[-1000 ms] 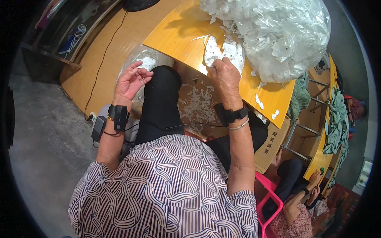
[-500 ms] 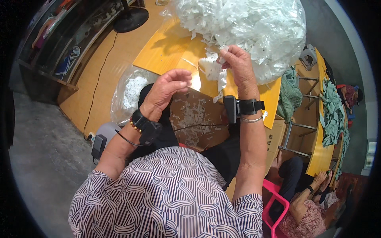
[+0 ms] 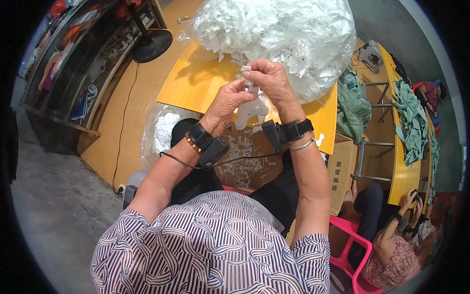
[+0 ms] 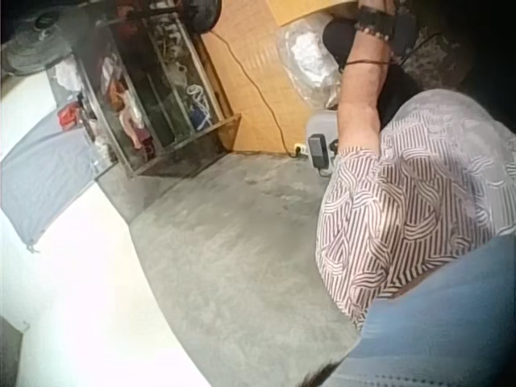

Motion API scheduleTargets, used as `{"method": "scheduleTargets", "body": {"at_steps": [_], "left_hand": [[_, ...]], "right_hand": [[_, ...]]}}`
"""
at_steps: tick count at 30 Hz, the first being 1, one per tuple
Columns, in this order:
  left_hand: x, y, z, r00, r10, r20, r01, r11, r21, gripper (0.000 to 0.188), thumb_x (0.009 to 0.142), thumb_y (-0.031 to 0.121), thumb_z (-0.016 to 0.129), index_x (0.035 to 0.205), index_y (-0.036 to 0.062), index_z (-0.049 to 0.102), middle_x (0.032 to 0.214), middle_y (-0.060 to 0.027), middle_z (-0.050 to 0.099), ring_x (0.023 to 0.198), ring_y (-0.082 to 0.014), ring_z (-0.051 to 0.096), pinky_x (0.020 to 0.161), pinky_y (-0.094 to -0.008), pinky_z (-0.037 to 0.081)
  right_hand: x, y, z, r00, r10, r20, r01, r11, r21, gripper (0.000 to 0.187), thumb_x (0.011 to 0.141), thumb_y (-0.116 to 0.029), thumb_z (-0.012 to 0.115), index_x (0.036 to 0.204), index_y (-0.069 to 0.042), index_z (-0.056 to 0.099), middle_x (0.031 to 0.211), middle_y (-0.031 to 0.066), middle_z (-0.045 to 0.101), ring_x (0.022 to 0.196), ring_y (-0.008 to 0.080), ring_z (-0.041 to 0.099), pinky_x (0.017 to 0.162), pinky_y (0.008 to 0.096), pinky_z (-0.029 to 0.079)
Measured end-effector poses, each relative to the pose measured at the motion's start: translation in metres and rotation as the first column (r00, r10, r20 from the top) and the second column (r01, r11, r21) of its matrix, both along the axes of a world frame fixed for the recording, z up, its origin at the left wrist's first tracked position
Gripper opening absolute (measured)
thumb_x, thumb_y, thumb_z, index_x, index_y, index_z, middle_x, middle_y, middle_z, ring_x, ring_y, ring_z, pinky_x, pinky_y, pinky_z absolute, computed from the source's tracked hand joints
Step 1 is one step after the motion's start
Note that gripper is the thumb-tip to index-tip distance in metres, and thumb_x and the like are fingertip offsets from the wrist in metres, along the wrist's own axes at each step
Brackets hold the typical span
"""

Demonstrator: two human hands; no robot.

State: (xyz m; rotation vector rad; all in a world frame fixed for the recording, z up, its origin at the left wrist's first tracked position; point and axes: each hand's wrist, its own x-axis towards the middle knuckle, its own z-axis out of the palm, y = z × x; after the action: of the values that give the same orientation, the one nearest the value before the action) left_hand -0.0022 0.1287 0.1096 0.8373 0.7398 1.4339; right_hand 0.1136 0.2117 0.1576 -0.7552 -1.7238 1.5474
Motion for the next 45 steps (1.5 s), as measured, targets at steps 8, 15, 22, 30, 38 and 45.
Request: {"method": "scheduleTargets", "body": {"at_steps": [8,15,22,30,38,45], "left_hand": [[-0.005,-0.003,-0.002,0.999,0.042,0.001,-0.042,0.999,0.001,0.012,0.079,0.006,0.060,0.090,0.0007,0.061,0.083,-0.0029,0.062,0.073,-0.0088,0.057,0.068,-0.0213,0.046],[-0.049,0.013,-0.006,0.907,0.088,0.413,-0.093,0.996,-0.008,0.012,0.081,0.009,0.058,0.089,-0.0002,0.060,0.082,-0.0092,0.062,0.069,-0.0176,0.061,0.065,-0.0318,0.053],[-0.076,0.009,-0.019,0.846,0.168,0.506,-0.153,0.986,-0.072,0.018,0.082,0.015,0.059,0.095,0.0010,0.059,0.085,-0.0085,0.062,0.082,-0.0198,0.060,0.077,-0.0362,0.049],[-0.085,-0.005,-0.028,0.793,0.141,0.593,-0.153,0.988,-0.030,0.020,0.082,0.018,0.060,0.095,0.0031,0.061,0.091,-0.0099,0.063,0.088,-0.0238,0.059,0.081,-0.0403,0.047],[-0.090,0.003,-0.055,0.699,0.056,0.713,-0.009,0.998,-0.070,0.021,0.082,0.022,0.060,0.094,0.0054,0.062,0.090,-0.0105,0.063,0.086,-0.0251,0.059,0.080,-0.0418,0.048],[-0.074,0.000,-0.048,0.652,-0.094,0.752,0.115,0.993,0.024,0.021,0.085,0.025,0.055,0.094,0.0079,0.062,0.092,-0.0102,0.063,0.087,-0.0258,0.060,0.077,-0.0439,0.049]], "right_hand": [[-0.004,0.017,-0.030,0.937,-0.289,0.196,0.114,0.784,0.610,0.006,0.071,-0.008,0.062,0.075,-0.004,0.059,0.060,0.0049,0.057,0.057,0.0200,0.056,0.052,0.0304,0.044],[0.010,-0.018,-0.038,0.796,-0.503,0.336,0.011,0.568,0.823,0.021,0.069,-0.015,0.062,0.088,-0.008,0.057,0.082,0.0117,0.056,0.079,0.0331,0.054,0.069,0.0410,0.044],[0.013,-0.017,-0.083,0.804,-0.356,0.477,-0.292,0.463,0.837,0.018,0.068,-0.015,0.061,0.085,-0.011,0.060,0.087,0.0045,0.054,0.086,0.0270,0.052,0.072,0.0374,0.043],[0.008,0.004,-0.079,0.695,-0.478,0.537,-0.251,0.539,0.804,0.014,0.072,-0.011,0.058,0.085,-0.006,0.058,0.090,0.0081,0.056,0.087,0.0298,0.051,0.076,0.0374,0.044],[0.001,-0.036,-0.047,0.709,-0.550,0.442,-0.146,0.500,0.854,0.028,0.068,-0.011,0.060,0.095,-0.009,0.055,0.093,0.0093,0.054,0.082,0.0311,0.054,0.070,0.0389,0.047],[-0.017,-0.038,-0.085,0.902,-0.145,0.407,-0.163,0.757,0.632,0.018,0.073,-0.024,0.058,0.075,-0.006,0.059,0.076,0.0126,0.057,0.074,0.0334,0.057,0.066,0.0408,0.046]]}}
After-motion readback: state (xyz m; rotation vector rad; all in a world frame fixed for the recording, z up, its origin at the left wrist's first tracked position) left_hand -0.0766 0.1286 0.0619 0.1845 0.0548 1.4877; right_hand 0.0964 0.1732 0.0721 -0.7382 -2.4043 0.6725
